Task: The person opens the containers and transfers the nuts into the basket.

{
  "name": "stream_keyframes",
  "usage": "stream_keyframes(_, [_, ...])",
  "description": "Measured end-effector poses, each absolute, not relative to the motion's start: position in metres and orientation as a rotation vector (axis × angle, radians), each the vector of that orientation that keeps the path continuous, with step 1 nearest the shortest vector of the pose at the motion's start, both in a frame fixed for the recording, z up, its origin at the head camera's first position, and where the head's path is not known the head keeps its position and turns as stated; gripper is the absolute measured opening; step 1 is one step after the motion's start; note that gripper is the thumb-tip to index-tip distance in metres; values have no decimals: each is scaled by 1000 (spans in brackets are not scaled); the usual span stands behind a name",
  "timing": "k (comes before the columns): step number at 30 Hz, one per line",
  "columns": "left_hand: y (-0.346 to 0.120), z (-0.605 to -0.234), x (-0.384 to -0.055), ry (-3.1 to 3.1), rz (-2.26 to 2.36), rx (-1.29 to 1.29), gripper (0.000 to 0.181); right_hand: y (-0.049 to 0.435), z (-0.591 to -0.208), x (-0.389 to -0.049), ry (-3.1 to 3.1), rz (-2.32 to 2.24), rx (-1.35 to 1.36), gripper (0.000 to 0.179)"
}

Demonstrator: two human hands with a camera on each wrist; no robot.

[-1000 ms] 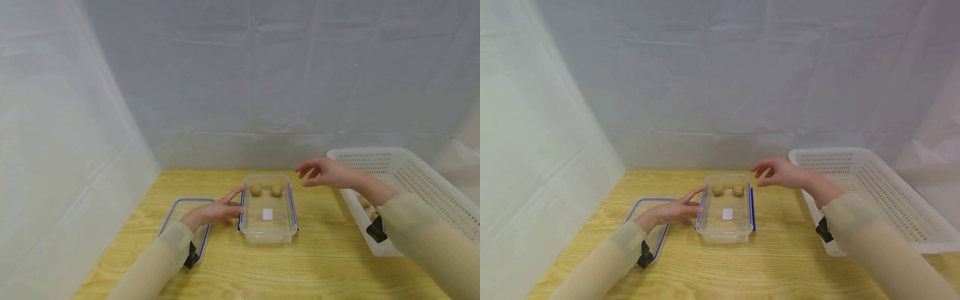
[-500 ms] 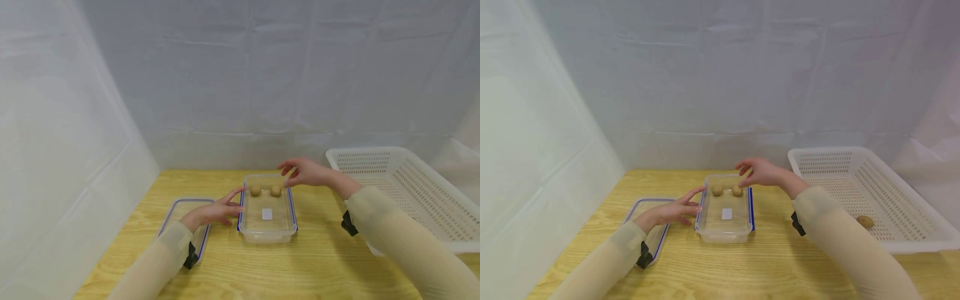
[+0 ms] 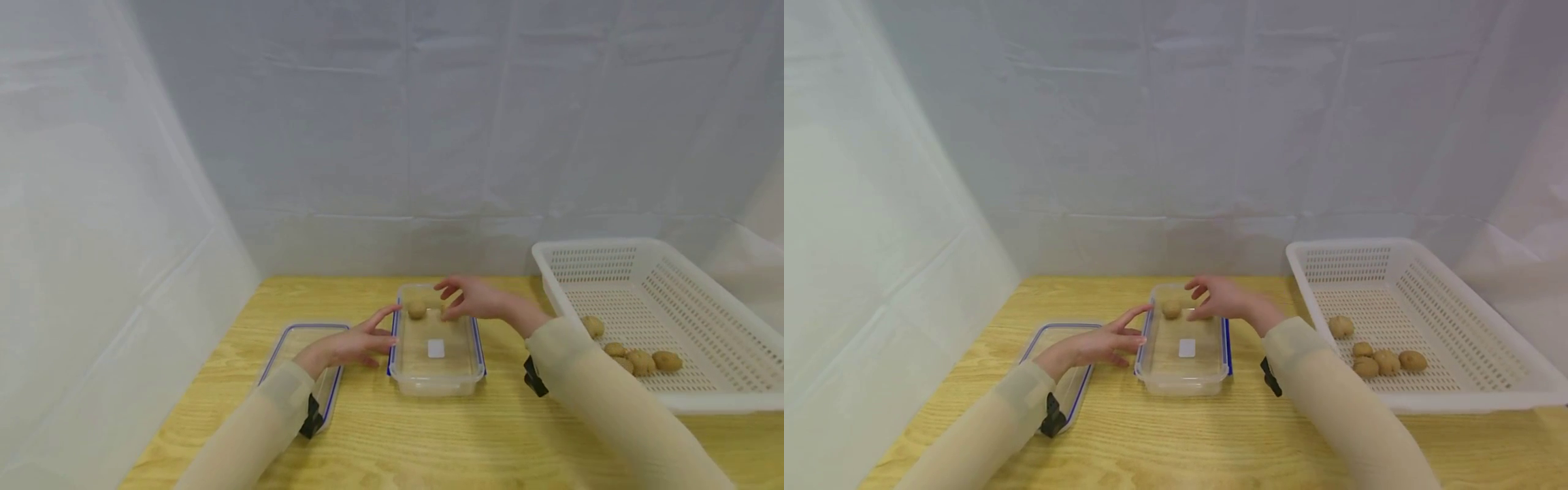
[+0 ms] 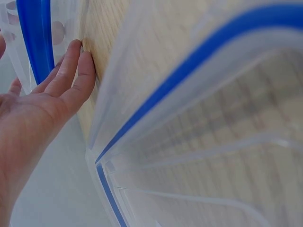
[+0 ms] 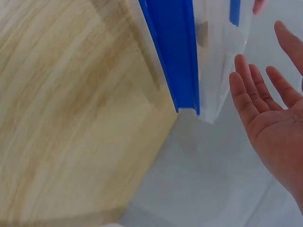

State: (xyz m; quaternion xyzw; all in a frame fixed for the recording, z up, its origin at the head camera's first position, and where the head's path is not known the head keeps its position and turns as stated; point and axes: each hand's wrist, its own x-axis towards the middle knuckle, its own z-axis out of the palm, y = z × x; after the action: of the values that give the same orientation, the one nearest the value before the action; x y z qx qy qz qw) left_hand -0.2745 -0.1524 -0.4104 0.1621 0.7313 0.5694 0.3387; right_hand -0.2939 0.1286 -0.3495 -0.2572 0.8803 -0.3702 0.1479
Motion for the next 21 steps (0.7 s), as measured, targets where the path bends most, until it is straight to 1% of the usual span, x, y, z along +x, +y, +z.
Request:
stream_keyframes(12, [-154,-410,-274,1908,1472,429,71,101,-380,-303,2499,-1208,-648,64])
stream_keyframes(21, [-154,-408,-272,1913,1477,429,71,82,-395,-300,2495,-1239,-545,70])
